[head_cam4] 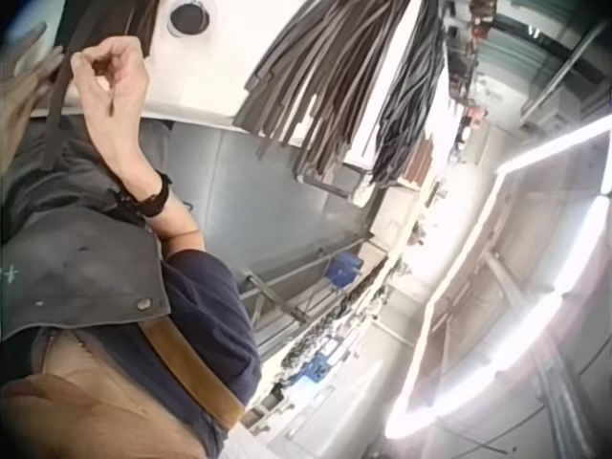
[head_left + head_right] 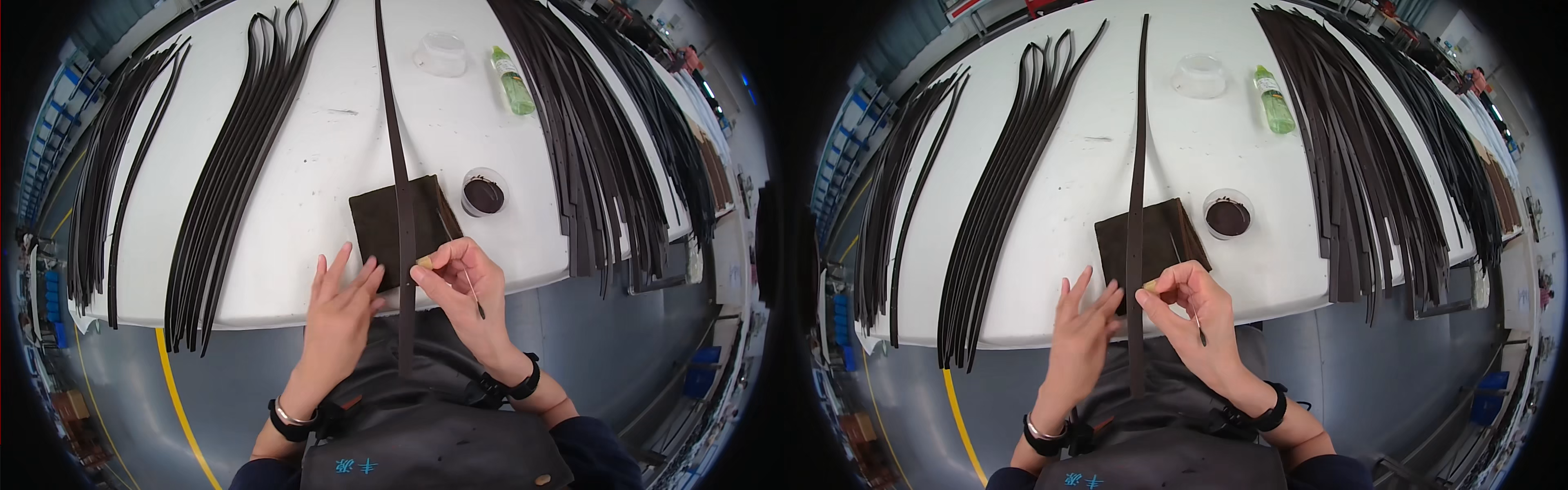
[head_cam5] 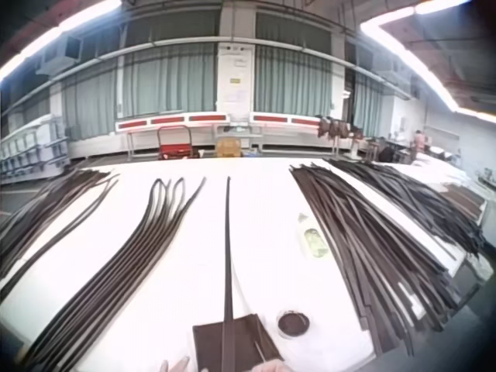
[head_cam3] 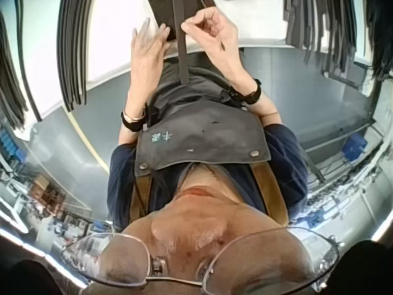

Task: Applying edge paint or dye to long strips of leather using a small applicator brush.

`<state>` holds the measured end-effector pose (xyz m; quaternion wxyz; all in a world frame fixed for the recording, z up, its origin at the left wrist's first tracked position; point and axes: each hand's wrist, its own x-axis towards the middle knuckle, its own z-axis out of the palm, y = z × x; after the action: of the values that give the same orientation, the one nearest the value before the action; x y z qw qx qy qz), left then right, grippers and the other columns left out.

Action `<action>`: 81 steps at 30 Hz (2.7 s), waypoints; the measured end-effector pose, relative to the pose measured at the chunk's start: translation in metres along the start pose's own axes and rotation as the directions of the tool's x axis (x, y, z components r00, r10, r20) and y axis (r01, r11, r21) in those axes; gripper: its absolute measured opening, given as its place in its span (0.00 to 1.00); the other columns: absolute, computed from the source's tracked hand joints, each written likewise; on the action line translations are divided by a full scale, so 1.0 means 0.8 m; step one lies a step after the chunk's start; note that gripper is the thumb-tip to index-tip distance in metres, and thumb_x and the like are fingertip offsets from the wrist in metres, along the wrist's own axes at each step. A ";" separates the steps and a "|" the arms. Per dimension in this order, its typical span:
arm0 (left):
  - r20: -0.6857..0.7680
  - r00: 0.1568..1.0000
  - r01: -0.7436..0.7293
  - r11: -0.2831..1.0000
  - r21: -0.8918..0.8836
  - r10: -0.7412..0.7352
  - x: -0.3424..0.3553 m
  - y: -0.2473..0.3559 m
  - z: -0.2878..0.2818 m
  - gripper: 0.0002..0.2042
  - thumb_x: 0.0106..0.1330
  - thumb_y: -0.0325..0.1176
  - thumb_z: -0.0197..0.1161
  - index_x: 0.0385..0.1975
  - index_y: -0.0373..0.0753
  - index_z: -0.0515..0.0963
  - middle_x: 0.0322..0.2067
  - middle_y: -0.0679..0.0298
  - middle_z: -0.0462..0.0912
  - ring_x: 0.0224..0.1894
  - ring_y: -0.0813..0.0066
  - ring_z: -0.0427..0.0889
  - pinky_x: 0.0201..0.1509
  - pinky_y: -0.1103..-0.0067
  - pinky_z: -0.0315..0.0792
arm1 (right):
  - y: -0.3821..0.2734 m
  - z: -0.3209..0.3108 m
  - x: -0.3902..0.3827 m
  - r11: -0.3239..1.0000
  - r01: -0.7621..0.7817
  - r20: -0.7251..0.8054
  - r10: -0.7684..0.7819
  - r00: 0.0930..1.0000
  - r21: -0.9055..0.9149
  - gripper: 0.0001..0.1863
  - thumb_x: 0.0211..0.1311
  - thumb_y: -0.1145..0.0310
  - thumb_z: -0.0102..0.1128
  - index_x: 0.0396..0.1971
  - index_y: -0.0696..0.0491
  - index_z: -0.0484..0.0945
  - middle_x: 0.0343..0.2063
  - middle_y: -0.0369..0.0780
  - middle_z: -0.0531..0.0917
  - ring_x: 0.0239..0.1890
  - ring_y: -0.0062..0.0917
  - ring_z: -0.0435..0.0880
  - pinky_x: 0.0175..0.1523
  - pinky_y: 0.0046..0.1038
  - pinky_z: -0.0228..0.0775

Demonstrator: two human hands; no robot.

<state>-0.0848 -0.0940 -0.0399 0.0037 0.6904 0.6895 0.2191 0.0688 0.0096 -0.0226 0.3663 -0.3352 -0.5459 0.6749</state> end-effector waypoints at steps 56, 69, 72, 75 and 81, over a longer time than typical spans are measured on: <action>0.159 0.856 0.311 0.244 -0.918 -0.492 -0.001 -0.002 -0.014 0.11 0.58 0.19 0.64 0.40 0.32 0.77 0.32 0.64 0.77 0.36 0.79 0.76 0.43 0.84 0.70 | 0.022 0.023 -0.006 0.961 0.179 0.142 -0.151 0.978 -0.211 0.11 0.56 0.80 0.63 0.34 0.57 0.69 0.34 0.39 0.79 0.38 0.16 0.77 0.45 0.20 0.70; 0.077 0.854 0.327 0.417 -0.848 -0.514 -0.016 -0.007 -0.045 0.06 0.52 0.20 0.68 0.28 0.33 0.79 0.28 0.64 0.78 0.32 0.77 0.73 0.37 0.83 0.68 | 0.014 0.033 0.008 0.980 0.195 0.089 -0.197 0.976 0.023 0.09 0.69 0.70 0.48 0.44 0.59 0.69 0.42 0.42 0.79 0.41 0.23 0.81 0.48 0.23 0.71; -0.024 0.879 0.275 0.547 -0.790 -0.476 -0.035 -0.010 -0.061 0.06 0.50 0.19 0.68 0.26 0.33 0.79 0.27 0.63 0.79 0.33 0.73 0.73 0.37 0.80 0.68 | 0.008 0.041 0.068 0.971 0.115 0.020 -0.122 0.992 0.208 0.16 0.73 0.64 0.41 0.47 0.62 0.68 0.44 0.45 0.76 0.44 0.28 0.81 0.49 0.26 0.75; -0.088 0.900 0.222 0.623 -0.750 -0.427 -0.060 -0.019 -0.070 0.07 0.47 0.20 0.70 0.26 0.33 0.80 0.26 0.63 0.80 0.34 0.71 0.73 0.39 0.79 0.67 | -0.002 0.066 0.134 0.971 -0.061 0.007 0.061 0.998 0.233 0.19 0.73 0.61 0.41 0.51 0.62 0.66 0.47 0.46 0.75 0.46 0.31 0.81 0.52 0.29 0.74; -0.119 0.866 0.259 0.640 -0.723 -0.486 -0.113 -0.032 -0.092 0.06 0.47 0.21 0.70 0.26 0.35 0.82 0.27 0.63 0.81 0.35 0.70 0.74 0.41 0.78 0.67 | -0.009 0.100 0.280 0.982 0.043 -0.109 -0.023 0.994 0.185 0.14 0.70 0.70 0.43 0.27 0.64 0.68 0.33 0.48 0.78 0.37 0.36 0.84 0.45 0.35 0.78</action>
<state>-0.1273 -0.2009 -0.0082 0.1983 0.4375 0.6791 0.5551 -0.1119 0.1638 -0.0130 0.4358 -0.3256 -0.4652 0.6984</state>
